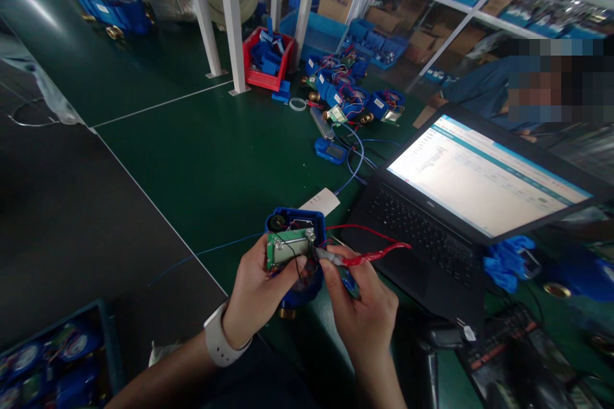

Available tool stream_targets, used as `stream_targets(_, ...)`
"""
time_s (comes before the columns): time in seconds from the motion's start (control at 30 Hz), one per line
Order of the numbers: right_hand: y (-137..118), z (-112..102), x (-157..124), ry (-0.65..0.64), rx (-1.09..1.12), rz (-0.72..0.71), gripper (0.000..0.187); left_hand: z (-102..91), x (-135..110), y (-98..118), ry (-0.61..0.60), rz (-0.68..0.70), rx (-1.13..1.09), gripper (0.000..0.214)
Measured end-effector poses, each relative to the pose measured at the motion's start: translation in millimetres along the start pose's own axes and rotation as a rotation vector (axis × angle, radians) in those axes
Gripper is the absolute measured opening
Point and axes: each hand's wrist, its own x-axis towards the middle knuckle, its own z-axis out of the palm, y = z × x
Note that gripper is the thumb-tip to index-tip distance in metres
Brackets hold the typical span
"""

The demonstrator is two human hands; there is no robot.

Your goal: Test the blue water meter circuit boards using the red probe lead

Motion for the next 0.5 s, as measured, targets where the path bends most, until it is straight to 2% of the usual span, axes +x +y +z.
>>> stream_targets(0.13,-0.3,-0.6,1.9,-0.018,-0.011,0.008,0.009,0.1,0.3,4.8,0.016,0.012,0.076,0.013)
stream_targets(0.27,-0.6,-1.5,3.8,-0.046,-0.019,0.033,0.010,0.4,1.9,7.0,0.035,0.080,0.195,0.010)
stream_targets(0.5,1.0,0.1,5.3,-0.038,0.002,0.052,0.008,2.0,-0.2,-2.0,0.029,0.060,0.135,0.015)
